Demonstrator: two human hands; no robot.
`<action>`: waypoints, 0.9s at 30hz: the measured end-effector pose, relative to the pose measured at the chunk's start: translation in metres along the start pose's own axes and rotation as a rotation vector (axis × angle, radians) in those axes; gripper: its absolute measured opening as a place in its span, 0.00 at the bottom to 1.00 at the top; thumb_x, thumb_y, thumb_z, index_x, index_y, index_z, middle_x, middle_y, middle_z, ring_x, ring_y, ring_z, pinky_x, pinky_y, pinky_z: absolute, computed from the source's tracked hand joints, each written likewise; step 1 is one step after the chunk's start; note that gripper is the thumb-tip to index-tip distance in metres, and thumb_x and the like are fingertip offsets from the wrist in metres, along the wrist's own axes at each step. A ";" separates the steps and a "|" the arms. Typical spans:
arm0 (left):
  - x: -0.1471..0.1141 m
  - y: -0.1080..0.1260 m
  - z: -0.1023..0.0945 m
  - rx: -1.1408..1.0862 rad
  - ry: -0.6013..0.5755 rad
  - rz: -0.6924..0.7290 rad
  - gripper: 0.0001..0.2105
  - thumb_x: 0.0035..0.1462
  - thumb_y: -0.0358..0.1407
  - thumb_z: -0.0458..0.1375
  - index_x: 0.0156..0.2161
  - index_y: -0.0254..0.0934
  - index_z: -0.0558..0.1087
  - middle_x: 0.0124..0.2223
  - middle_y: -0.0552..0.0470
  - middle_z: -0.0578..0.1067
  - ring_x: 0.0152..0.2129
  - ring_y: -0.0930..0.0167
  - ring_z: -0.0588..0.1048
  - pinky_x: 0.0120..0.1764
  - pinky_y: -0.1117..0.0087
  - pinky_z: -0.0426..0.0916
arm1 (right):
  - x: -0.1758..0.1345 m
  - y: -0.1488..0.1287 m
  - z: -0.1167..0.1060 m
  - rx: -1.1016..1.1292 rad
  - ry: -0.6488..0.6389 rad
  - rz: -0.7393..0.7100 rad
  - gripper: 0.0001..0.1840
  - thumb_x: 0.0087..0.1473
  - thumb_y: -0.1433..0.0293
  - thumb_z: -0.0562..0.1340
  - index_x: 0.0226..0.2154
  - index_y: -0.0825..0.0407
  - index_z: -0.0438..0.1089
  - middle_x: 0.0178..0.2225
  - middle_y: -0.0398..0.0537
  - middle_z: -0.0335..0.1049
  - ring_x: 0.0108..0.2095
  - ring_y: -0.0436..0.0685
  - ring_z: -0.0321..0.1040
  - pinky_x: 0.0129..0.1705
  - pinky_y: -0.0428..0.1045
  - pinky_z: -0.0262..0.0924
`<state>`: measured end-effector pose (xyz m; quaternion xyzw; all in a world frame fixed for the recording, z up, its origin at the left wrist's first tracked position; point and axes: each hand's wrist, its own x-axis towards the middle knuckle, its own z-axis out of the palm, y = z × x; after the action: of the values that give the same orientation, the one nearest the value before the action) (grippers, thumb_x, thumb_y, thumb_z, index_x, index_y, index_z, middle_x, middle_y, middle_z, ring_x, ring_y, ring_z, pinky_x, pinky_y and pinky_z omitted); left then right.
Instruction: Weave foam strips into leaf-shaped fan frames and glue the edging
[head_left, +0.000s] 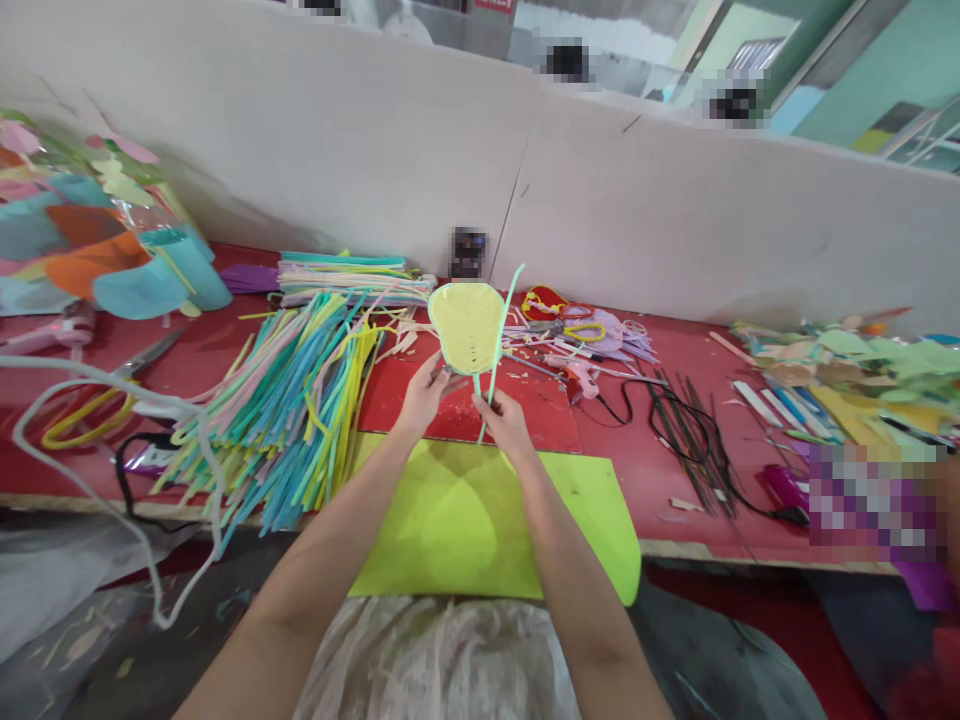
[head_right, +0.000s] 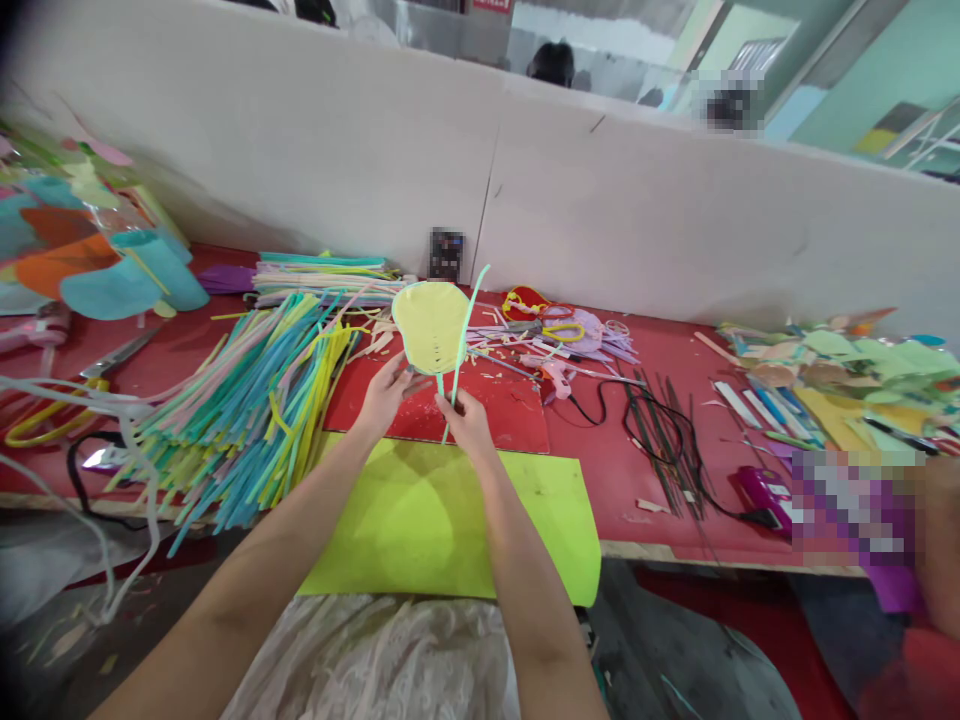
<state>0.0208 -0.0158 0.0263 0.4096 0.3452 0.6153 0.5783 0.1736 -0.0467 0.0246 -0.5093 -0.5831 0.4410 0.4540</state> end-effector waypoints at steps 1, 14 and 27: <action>0.000 0.001 0.001 -0.011 -0.012 0.006 0.25 0.53 0.35 0.56 0.57 0.36 0.60 0.48 0.45 0.74 0.43 0.65 0.75 0.47 0.60 0.69 | 0.000 0.000 0.000 -0.001 -0.003 -0.003 0.22 0.45 0.48 0.59 0.24 0.50 0.62 0.16 0.37 0.54 0.18 0.47 0.50 0.19 0.44 0.47; -0.003 0.003 0.002 0.064 -0.005 0.036 0.22 0.53 0.37 0.56 0.54 0.37 0.64 0.49 0.44 0.73 0.41 0.65 0.76 0.46 0.61 0.70 | 0.001 0.001 0.000 -0.038 0.006 -0.012 0.21 0.45 0.48 0.59 0.24 0.50 0.62 0.16 0.37 0.53 0.19 0.48 0.51 0.20 0.44 0.48; 0.002 -0.003 -0.003 0.134 0.068 0.036 0.14 0.52 0.41 0.58 0.42 0.36 0.67 0.39 0.47 0.76 0.35 0.66 0.77 0.40 0.63 0.71 | -0.001 -0.002 -0.001 -0.089 0.032 -0.042 0.22 0.46 0.48 0.58 0.24 0.50 0.63 0.16 0.38 0.54 0.20 0.49 0.52 0.22 0.45 0.48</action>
<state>0.0192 -0.0130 0.0220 0.4325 0.3978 0.6146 0.5263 0.1740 -0.0479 0.0263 -0.5236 -0.6055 0.3968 0.4492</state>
